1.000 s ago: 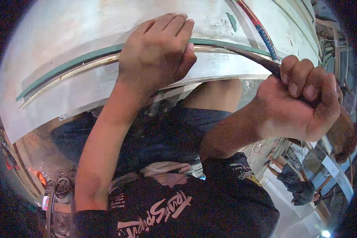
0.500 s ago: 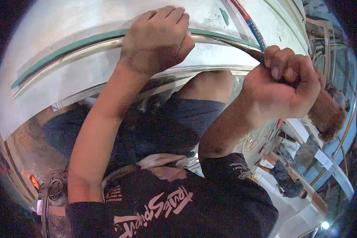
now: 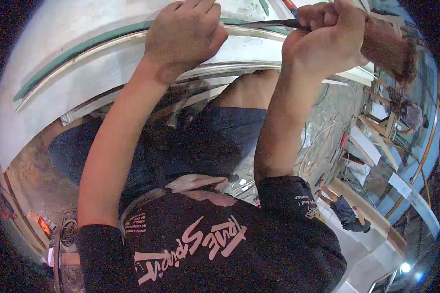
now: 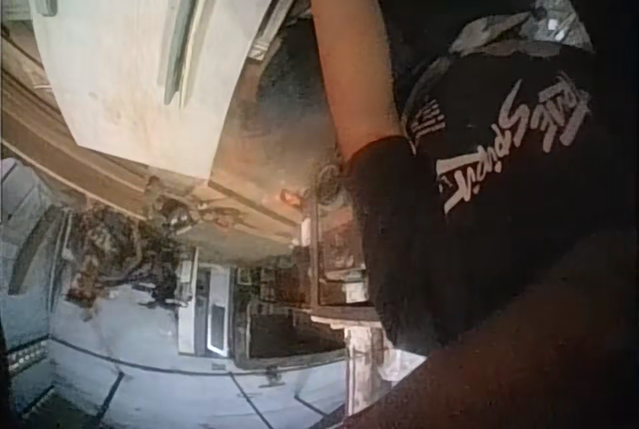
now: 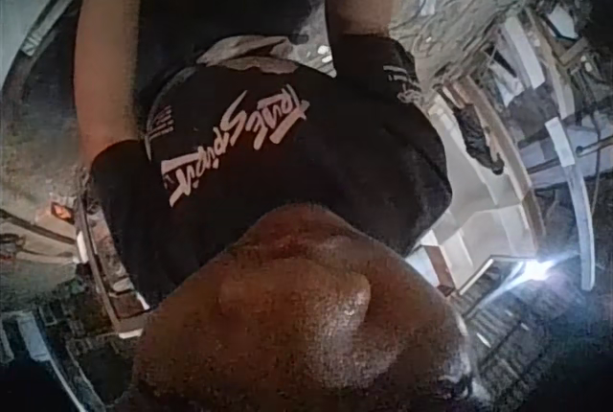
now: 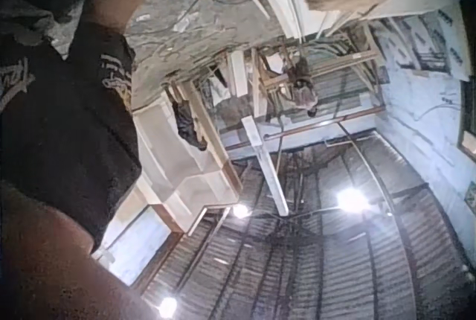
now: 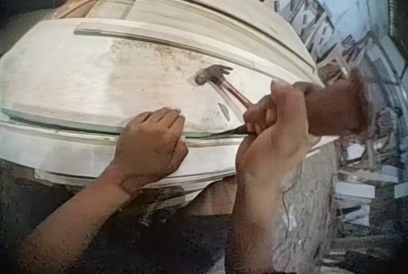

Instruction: The person uses a chisel and a hammer to fit a thin wooden strip onto the edge of a large wooden panel. They then take a narrow wooden board and align it on the panel while another person assists.

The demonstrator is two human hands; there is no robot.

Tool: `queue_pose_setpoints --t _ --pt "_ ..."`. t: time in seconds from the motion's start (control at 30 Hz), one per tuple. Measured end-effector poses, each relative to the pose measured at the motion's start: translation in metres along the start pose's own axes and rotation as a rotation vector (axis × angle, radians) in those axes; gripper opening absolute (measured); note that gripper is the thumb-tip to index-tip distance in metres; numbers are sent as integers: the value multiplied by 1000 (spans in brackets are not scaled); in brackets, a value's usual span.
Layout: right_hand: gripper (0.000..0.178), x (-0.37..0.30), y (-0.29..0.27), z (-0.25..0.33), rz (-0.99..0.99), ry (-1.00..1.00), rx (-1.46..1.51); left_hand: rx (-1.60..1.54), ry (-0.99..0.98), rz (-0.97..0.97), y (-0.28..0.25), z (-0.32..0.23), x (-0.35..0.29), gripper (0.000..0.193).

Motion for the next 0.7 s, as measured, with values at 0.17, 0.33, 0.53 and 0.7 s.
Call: queue_pose_setpoints --t 0.17,0.33,0.53,0.7 --pt "22 6 -6 -9 146 -18 88 27 -1 35 1 -4 -2 30" --pt "20 18 -40 -40 -484 219 117 -42 -20 101 1 -2 0 33" --pt "20 9 -4 -1 133 -10 50 22 50 112 9 -2 5 61" --pt "23 11 -12 -24 175 4 -146 -228 -78 221 46 -6 31 35"
Point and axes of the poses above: each hand's wrist, its own x-axis towards the middle knuckle, its own y-axis out of the palm, z = x × y, the point moved 7 cm from there along x, towards the middle knuckle, and after that the axes turned 14 degrees about y, right-handed, at the moved point
